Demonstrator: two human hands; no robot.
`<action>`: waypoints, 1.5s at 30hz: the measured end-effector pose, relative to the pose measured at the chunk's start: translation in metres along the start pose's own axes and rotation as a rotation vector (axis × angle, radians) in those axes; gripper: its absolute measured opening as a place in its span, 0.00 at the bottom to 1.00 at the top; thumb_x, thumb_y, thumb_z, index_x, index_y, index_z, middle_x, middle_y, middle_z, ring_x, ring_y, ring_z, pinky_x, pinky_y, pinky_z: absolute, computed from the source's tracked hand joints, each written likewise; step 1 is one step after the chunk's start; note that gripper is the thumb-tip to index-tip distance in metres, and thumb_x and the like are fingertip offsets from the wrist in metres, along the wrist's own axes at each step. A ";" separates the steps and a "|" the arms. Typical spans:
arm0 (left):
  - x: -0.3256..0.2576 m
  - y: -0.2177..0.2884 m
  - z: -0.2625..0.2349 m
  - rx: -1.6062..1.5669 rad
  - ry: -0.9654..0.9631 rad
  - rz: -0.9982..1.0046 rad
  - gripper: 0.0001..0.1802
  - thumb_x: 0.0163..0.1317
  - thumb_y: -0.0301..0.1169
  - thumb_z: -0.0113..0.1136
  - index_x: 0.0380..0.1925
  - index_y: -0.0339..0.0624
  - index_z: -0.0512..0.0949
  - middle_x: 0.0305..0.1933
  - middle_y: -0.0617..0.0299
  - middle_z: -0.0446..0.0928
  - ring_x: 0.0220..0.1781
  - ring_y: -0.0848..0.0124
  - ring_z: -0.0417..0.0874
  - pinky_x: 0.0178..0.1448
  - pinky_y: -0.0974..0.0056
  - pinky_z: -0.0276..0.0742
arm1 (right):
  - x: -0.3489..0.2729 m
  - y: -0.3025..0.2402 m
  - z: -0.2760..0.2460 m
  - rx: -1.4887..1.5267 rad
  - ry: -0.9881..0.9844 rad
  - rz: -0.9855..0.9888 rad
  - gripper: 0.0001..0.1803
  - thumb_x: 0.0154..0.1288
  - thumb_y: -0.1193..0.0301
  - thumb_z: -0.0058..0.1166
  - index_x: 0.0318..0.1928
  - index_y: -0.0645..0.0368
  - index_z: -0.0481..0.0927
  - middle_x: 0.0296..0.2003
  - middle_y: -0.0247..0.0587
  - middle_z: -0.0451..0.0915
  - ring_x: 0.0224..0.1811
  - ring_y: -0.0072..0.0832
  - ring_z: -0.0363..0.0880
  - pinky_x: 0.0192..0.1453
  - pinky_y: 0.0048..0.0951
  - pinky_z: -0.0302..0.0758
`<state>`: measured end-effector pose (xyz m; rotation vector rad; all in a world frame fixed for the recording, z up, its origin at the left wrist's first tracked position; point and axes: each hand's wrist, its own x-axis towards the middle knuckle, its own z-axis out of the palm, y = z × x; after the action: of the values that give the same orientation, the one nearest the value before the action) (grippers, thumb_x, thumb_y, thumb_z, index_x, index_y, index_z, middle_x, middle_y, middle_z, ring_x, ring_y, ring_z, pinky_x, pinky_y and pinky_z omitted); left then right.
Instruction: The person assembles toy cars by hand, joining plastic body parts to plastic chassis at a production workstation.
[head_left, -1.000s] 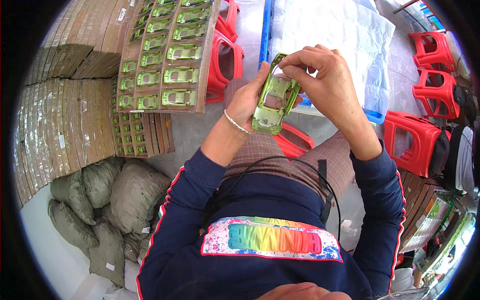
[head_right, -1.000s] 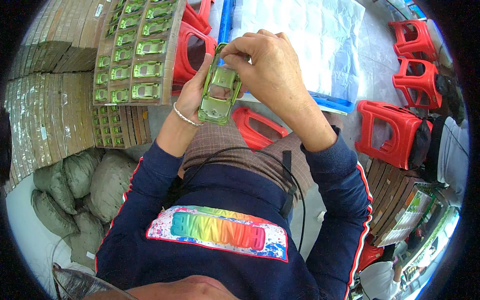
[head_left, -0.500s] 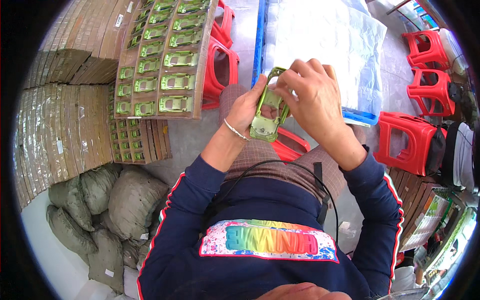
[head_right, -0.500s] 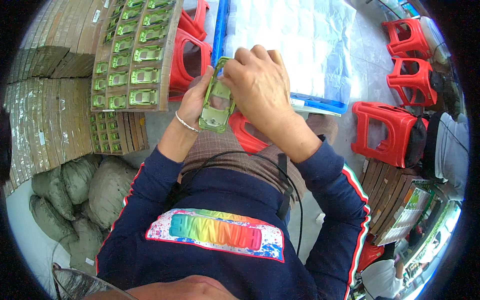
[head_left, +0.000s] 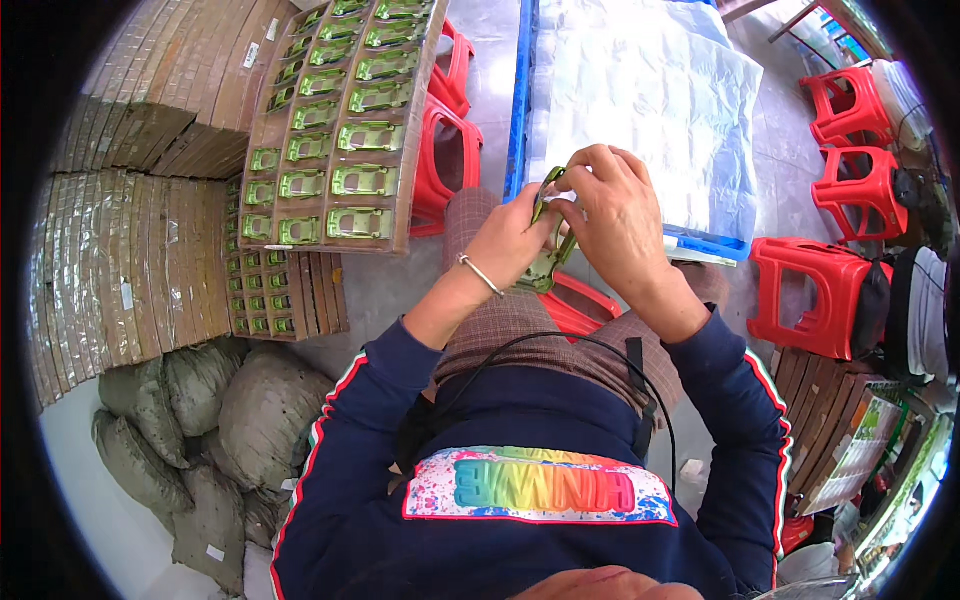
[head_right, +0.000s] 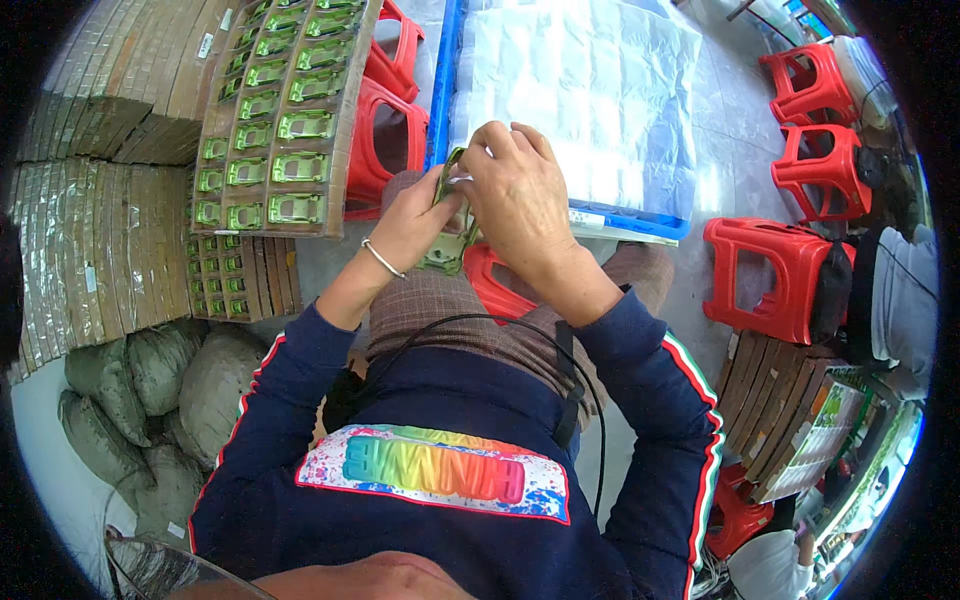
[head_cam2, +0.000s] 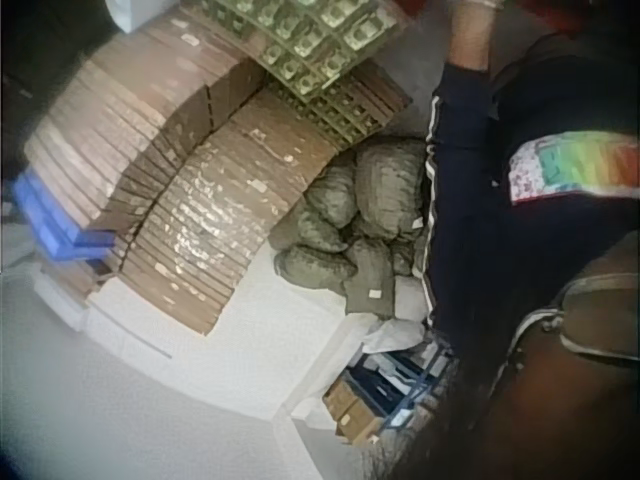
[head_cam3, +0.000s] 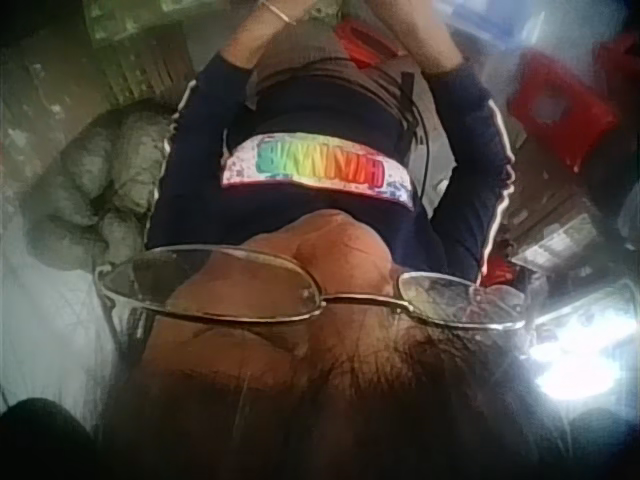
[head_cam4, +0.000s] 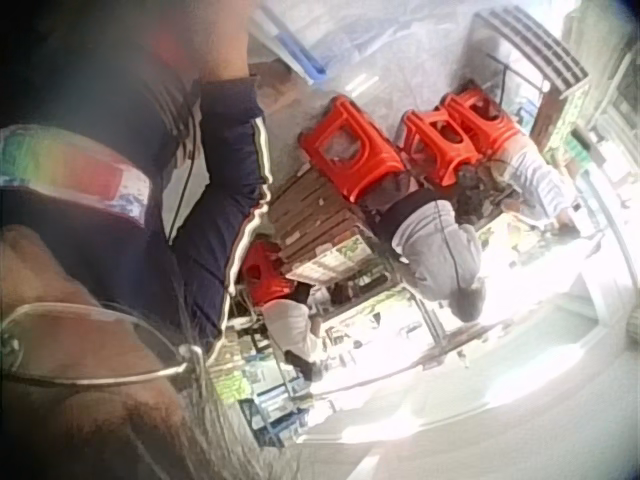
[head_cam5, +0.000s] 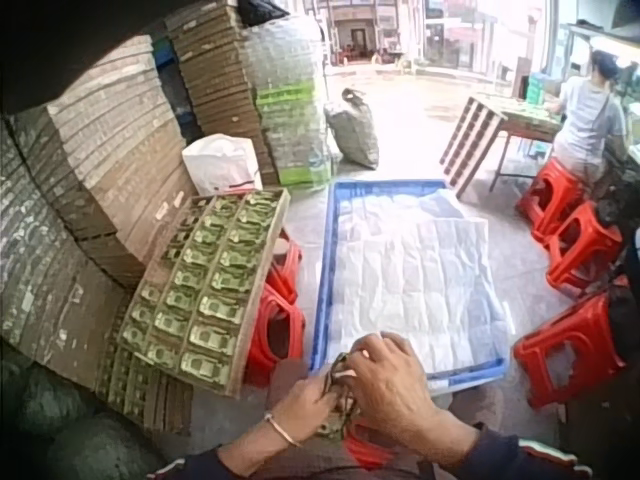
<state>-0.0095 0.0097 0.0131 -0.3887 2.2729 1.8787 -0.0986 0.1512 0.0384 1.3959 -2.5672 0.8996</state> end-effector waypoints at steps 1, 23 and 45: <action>0.000 0.008 0.000 0.143 0.022 -0.087 0.20 0.63 0.23 0.48 0.56 0.36 0.68 0.41 0.55 0.78 0.37 0.68 0.83 0.42 0.67 0.75 | 0.000 0.000 0.002 -0.026 0.034 -0.031 0.12 0.50 0.69 0.62 0.36 0.58 0.80 0.39 0.37 0.76 0.46 0.36 0.75 0.60 0.38 0.66; 0.007 -0.028 -0.005 0.008 0.336 0.026 0.15 0.60 0.30 0.55 0.47 0.38 0.74 0.33 0.40 0.78 0.37 0.46 0.82 0.38 0.53 0.75 | 0.038 -0.001 0.010 0.279 -0.133 0.363 0.11 0.52 0.67 0.64 0.31 0.63 0.82 0.29 0.49 0.80 0.32 0.46 0.80 0.37 0.41 0.74; 0.030 -0.151 -0.350 -0.908 1.213 -0.158 0.16 0.44 0.24 0.58 0.37 0.32 0.76 0.37 0.52 0.76 0.33 0.59 0.78 0.39 0.54 0.77 | 0.100 0.014 0.059 0.656 -0.300 0.416 0.20 0.63 0.74 0.56 0.55 0.65 0.74 0.43 0.39 0.78 0.37 0.21 0.78 0.42 0.23 0.76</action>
<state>0.0200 -0.3626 -0.0690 -2.2129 1.3761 2.8912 -0.1567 0.0517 0.0175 1.1826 -3.0050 1.8605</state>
